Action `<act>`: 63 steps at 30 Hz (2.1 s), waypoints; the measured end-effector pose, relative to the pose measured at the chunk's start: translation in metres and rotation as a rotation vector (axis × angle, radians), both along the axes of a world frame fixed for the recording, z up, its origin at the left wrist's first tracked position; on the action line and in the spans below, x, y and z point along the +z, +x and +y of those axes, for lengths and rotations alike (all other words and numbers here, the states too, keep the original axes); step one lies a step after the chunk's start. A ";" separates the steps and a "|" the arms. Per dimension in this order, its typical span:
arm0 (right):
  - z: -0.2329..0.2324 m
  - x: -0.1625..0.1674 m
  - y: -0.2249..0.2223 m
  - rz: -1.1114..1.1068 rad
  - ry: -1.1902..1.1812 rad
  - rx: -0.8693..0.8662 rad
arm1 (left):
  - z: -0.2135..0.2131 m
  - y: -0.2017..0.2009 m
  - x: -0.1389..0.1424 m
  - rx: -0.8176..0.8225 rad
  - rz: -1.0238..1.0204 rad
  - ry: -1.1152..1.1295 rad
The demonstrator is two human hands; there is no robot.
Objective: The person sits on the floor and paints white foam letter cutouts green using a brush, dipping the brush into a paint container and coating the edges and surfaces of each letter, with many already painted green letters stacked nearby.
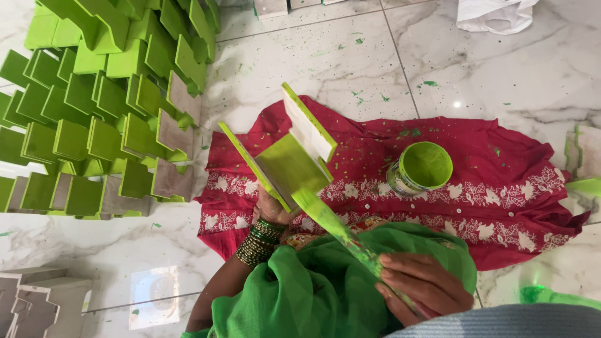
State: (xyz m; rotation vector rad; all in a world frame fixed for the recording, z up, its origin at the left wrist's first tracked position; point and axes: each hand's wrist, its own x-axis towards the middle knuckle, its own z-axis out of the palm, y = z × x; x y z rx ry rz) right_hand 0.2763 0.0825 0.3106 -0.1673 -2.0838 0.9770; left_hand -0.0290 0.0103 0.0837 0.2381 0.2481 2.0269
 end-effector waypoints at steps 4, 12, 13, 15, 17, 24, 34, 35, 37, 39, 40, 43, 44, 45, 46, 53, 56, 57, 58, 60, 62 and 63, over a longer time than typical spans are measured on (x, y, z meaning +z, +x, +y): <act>0.000 -0.009 -0.040 0.132 0.122 -0.020 | -0.015 0.010 -0.041 -0.024 0.039 -0.110; -0.010 -0.005 -0.080 0.162 0.147 -0.036 | -0.039 0.006 -0.080 -0.064 0.070 -0.188; -0.011 -0.003 -0.078 0.151 0.149 -0.034 | -0.036 0.006 -0.079 -0.067 0.079 -0.180; -0.011 -0.001 -0.072 0.142 0.171 -0.016 | -0.027 0.005 -0.072 -0.071 0.085 -0.145; -0.009 0.000 -0.063 0.146 0.212 0.014 | -0.018 0.002 -0.060 -0.074 0.086 -0.107; -0.004 0.002 -0.012 0.013 0.201 0.139 | -0.006 -0.003 -0.024 -0.048 0.120 -0.037; 0.000 -0.011 -0.045 0.105 0.175 0.079 | -0.021 0.003 -0.067 -0.079 0.115 -0.106; 0.001 -0.011 -0.053 0.083 0.187 0.094 | -0.024 0.004 -0.072 -0.083 0.116 -0.123; -0.006 -0.012 -0.073 0.143 0.165 0.020 | -0.032 0.005 -0.078 -0.090 0.111 -0.156; -0.007 -0.009 -0.082 0.180 0.156 -0.021 | -0.034 0.006 -0.076 -0.092 0.113 -0.158; -0.007 -0.008 -0.084 0.188 0.159 -0.026 | -0.031 0.005 -0.071 -0.095 0.117 -0.153; -0.007 -0.006 -0.077 0.161 0.157 -0.021 | -0.017 0.002 -0.043 -0.091 0.135 -0.091; -0.007 -0.006 -0.071 0.147 0.156 -0.016 | -0.011 0.001 -0.029 -0.087 0.143 -0.062; -0.007 -0.006 -0.065 0.132 0.153 0.001 | -0.008 -0.002 -0.015 -0.081 0.156 -0.041; -0.006 -0.005 -0.058 0.116 0.150 0.018 | -0.005 -0.002 0.000 -0.077 0.169 -0.021; -0.002 -0.004 0.002 -0.083 0.167 0.112 | 0.002 0.001 0.063 0.008 0.437 0.106; 0.013 -0.016 0.029 -0.076 0.159 0.146 | 0.001 -0.004 0.064 -0.029 0.452 0.093; 0.012 -0.024 0.033 -0.032 0.121 0.098 | 0.000 -0.005 0.062 -0.034 0.436 0.095; 0.009 -0.033 0.036 0.013 0.083 0.050 | -0.001 -0.005 0.060 -0.039 0.421 0.096; 0.013 -0.046 0.040 0.075 0.031 0.033 | -0.001 -0.006 0.056 -0.051 0.373 0.103; 0.026 -0.056 0.036 0.107 0.001 0.096 | 0.000 -0.006 0.052 -0.064 0.303 0.111; 0.022 -0.059 0.033 0.168 -0.050 0.049 | 0.000 -0.006 0.051 -0.066 0.249 0.093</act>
